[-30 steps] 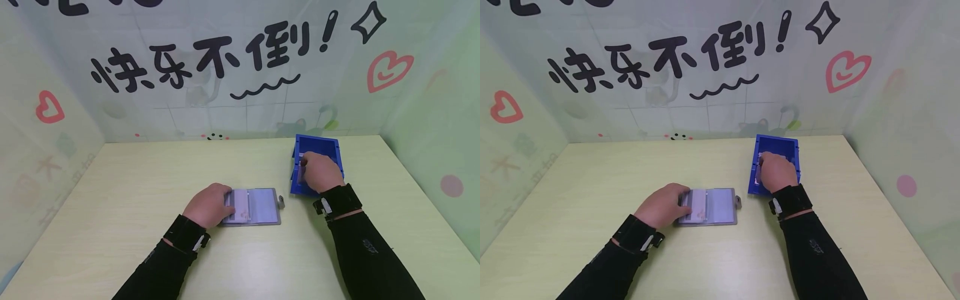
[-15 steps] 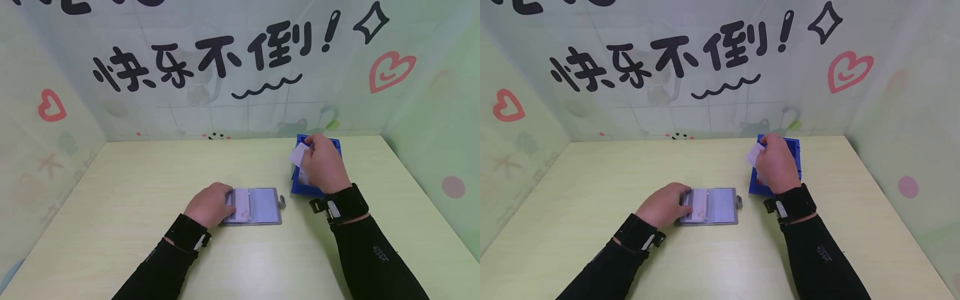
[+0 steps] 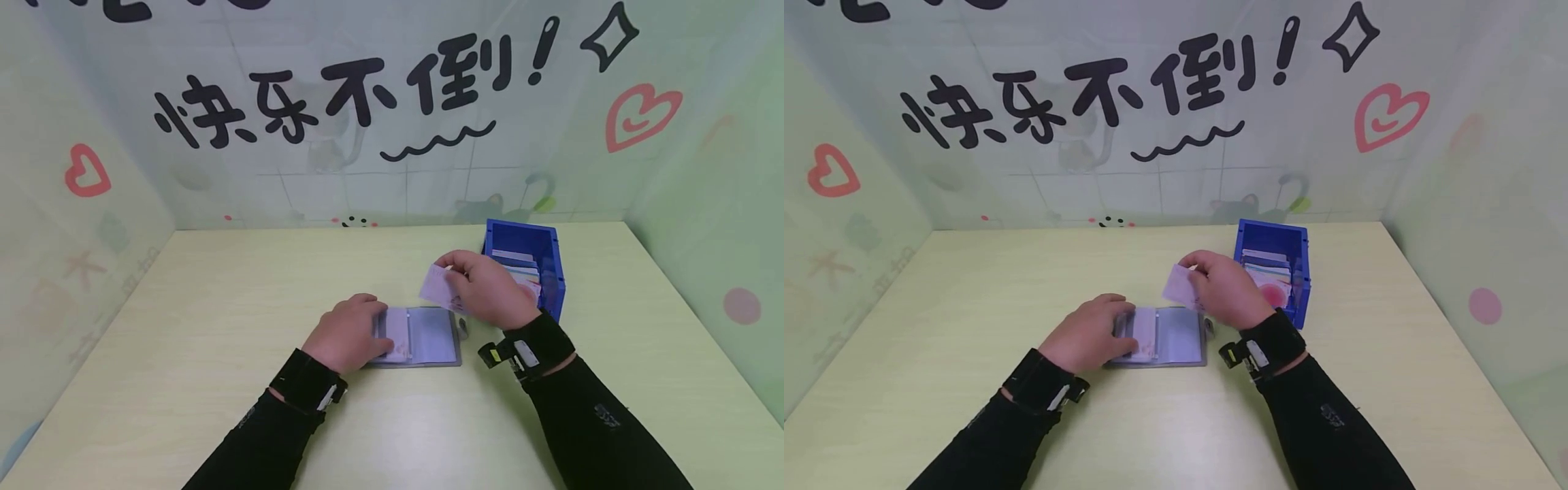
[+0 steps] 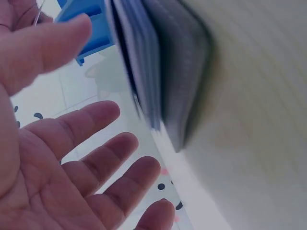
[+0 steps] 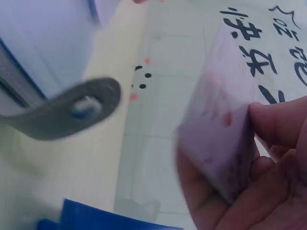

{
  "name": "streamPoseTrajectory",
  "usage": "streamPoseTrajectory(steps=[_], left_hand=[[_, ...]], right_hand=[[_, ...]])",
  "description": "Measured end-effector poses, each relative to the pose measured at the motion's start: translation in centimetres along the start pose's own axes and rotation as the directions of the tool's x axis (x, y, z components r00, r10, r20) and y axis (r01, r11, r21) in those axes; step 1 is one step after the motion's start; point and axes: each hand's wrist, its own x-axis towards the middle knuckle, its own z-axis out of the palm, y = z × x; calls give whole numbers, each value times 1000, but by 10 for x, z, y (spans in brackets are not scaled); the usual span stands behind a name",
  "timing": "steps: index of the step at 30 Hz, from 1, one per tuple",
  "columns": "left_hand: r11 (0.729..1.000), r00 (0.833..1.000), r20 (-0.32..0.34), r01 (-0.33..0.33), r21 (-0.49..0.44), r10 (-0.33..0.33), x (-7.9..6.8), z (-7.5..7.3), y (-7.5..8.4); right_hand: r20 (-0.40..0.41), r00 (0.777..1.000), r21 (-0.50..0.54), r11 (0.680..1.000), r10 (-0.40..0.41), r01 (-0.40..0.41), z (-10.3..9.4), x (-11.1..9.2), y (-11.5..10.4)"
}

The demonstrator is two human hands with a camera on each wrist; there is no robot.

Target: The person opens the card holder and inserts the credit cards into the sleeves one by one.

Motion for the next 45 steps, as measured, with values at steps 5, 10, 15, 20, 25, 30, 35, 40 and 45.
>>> streamPoseTrajectory(steps=[5, 10, 15, 20, 25, 30, 35, 40, 45], left_hand=[[999, 1000, 19, -19, 26, 19, -2, -1, 4], [998, 999, 39, -20, 57, 18, -3, 1, 3], [998, 998, 61, -9, 63, 5, -2, 2, 0], [999, 997, 77, 0, 45, -4, -1, 2, 0], [999, 997, 73, -1, 34, -1, -2, 2, -1], [999, 998, 69, -11, 40, 8, -3, 2, 0], [999, 998, 65, -17, 51, 13, -2, 3, -1], [998, 998, 59, -23, 60, 19, -2, 3, -2], [998, 998, 57, -27, 65, 23, -1, 4, -3]], right_hand=[[91, 996, -20, 1000, 18, -17, 14, 2, 2], [154, 988, -102, 995, -5, 21, 25, 5, 2], [211, 977, -182, 983, 15, 24, 30, 5, 3], [252, 968, -212, 976, 10, 45, 34, 4, 4], [281, 959, -274, 954, -37, 117, 39, 4, 5], [305, 950, -323, 931, -65, 168, 41, 5, 6], [312, 947, -353, 917, -72, 186, 43, 6, 6], [312, 945, -357, 910, -96, 211, 47, 5, 5], [326, 937, -348, 905, -126, 243, 49, 3, 3]])
